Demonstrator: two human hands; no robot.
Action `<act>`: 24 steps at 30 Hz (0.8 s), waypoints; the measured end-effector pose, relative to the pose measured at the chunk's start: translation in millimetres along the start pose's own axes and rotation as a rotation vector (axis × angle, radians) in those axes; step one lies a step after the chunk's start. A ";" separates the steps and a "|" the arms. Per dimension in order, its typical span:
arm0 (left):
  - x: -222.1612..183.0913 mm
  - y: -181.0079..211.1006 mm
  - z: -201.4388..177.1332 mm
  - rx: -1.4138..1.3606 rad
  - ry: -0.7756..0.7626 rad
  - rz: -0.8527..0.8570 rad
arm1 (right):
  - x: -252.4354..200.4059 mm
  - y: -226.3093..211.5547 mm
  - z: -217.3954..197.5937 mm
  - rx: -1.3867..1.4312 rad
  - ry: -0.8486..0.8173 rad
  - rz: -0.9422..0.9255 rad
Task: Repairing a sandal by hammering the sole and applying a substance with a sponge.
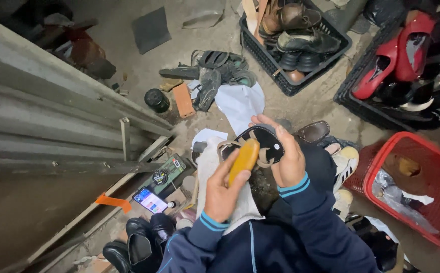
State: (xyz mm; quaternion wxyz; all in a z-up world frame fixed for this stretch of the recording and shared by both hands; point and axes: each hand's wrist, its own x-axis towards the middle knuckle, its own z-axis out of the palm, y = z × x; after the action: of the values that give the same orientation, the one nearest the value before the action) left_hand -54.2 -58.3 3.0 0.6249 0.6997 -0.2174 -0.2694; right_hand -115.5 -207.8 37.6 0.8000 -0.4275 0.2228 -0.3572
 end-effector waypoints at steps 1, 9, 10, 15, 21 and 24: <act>8.0 -1.3 -5.1 -0.001 -0.002 0.002 | -2.0 -2.2 3.3 0.000 0.000 -0.002; 25.4 -7.5 -17.3 0.062 0.104 -0.037 | -2.0 -0.2 0.3 -0.054 -0.093 -0.017; 17.9 -2.0 -15.8 0.063 0.102 -0.036 | -3.1 0.1 2.9 -0.053 -0.091 -0.018; 21.3 9.7 -17.7 0.111 0.080 -0.058 | -7.2 -7.5 6.4 -0.052 -0.083 -0.021; 10.8 11.1 -18.6 0.221 0.028 -0.057 | -3.7 2.0 -0.3 -0.042 -0.080 -0.027; 33.8 -18.8 -35.8 0.205 0.142 -0.046 | -8.2 -8.2 2.2 -0.148 -0.111 -0.060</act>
State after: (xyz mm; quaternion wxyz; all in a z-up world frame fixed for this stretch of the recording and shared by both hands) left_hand -5.9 -50.5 -16.6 0.5578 0.7820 -0.1828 -0.2097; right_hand -122.5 -203.5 46.1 0.7663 -0.5111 0.1911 -0.3392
